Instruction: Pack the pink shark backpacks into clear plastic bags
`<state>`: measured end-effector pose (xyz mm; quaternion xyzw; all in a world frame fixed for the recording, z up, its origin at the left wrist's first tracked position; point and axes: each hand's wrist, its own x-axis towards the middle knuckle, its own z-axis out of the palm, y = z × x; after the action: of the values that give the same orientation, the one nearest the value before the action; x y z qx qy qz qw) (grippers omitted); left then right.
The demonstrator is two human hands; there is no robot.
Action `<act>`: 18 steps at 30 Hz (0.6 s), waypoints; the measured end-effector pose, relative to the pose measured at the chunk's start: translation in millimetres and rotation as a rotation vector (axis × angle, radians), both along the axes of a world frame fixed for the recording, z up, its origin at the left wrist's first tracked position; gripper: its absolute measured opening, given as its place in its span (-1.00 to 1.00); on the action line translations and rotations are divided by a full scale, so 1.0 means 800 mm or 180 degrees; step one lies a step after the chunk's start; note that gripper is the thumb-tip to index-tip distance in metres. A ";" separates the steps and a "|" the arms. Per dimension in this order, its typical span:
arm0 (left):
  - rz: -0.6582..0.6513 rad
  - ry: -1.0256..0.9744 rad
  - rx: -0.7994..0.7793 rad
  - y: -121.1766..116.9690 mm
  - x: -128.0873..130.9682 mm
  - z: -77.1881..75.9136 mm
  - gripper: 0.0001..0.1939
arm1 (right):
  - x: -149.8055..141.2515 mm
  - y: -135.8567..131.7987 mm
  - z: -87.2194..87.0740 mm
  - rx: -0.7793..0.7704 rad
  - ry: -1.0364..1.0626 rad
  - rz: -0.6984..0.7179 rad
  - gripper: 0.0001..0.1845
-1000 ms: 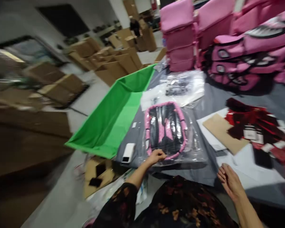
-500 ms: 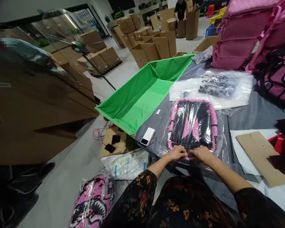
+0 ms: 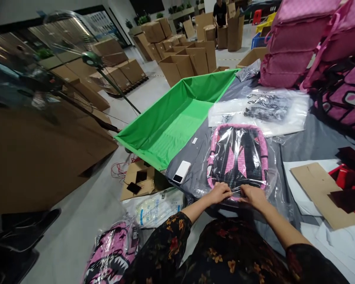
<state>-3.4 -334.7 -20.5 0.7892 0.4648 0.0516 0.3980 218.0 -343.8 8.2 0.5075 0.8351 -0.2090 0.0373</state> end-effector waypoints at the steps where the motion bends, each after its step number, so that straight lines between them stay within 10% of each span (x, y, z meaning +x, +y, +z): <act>1: -0.0004 -0.0011 0.0078 -0.006 -0.007 0.004 -0.80 | 0.000 0.001 -0.003 -0.0024 0.0018 -0.0016 -0.72; 8: 0.0584 0.0267 0.0309 -0.024 -0.086 0.012 -0.86 | 0.007 0.004 -0.012 -0.0048 0.0278 -0.0176 -0.68; 13: 0.0758 0.0529 0.0301 -0.012 -0.085 0.022 -0.89 | 0.011 -0.024 0.001 0.0077 0.0793 -0.0309 -0.81; 18: 0.0687 0.0440 0.0667 -0.035 -0.070 0.049 -0.84 | 0.118 -0.136 -0.010 0.1019 0.1880 -0.2210 -0.60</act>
<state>-59.2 -362.4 18.6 0.7736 0.5653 0.0879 0.2727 312.1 -452.3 -0.2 0.6746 0.6129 -0.2132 -0.3520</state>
